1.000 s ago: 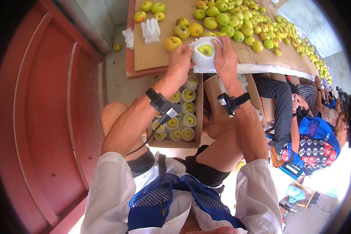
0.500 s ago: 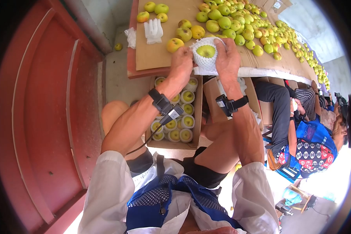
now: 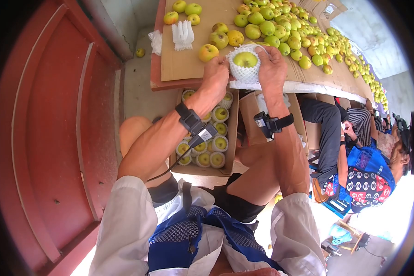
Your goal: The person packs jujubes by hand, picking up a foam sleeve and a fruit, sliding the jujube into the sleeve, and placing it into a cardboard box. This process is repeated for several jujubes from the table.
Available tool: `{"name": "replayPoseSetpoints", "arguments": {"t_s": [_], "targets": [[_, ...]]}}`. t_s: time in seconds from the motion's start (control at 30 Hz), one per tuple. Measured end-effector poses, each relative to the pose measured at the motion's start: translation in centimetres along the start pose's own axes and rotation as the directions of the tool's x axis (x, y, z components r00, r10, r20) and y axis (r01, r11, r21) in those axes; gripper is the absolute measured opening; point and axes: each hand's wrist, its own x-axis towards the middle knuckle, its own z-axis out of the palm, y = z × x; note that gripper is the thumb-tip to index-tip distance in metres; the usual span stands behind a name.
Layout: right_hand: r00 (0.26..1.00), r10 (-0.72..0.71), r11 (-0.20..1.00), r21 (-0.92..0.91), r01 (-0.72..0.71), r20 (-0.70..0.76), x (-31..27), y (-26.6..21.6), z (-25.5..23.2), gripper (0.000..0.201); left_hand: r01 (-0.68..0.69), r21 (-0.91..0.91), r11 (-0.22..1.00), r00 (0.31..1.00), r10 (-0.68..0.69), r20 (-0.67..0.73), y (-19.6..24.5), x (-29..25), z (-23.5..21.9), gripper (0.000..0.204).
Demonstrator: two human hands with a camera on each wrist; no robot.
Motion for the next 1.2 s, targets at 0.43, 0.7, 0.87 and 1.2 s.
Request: {"name": "replayPoseSetpoints", "arguments": {"t_s": [0.43,0.7,0.87,1.2], "targets": [[0.902,0.301,0.906,0.201,-0.371,0.309,1.5,1.2,-4.3,0.027,-0.086,0.367,0.926,0.974,0.000,0.227,2.6,-2.2,1.0,0.039],[0.887,0.303,0.893,0.220,-0.392,0.349,1.6,1.1,-5.0,0.031,0.050,0.189,0.981,0.943,-0.109,0.315,2.4,-1.5,0.6,0.035],[0.884,0.252,0.922,0.178,-0.343,0.395,1.9,1.2,-5.0,0.033,0.122,0.121,0.985,0.926,-0.156,0.342,3.2,-1.8,0.6,0.039],[0.909,0.189,0.938,0.205,-0.279,0.371,0.8,-0.6,-3.9,0.040,0.230,0.233,0.945,0.869,-0.307,0.387,3.5,-1.7,-0.1,0.040]]}}
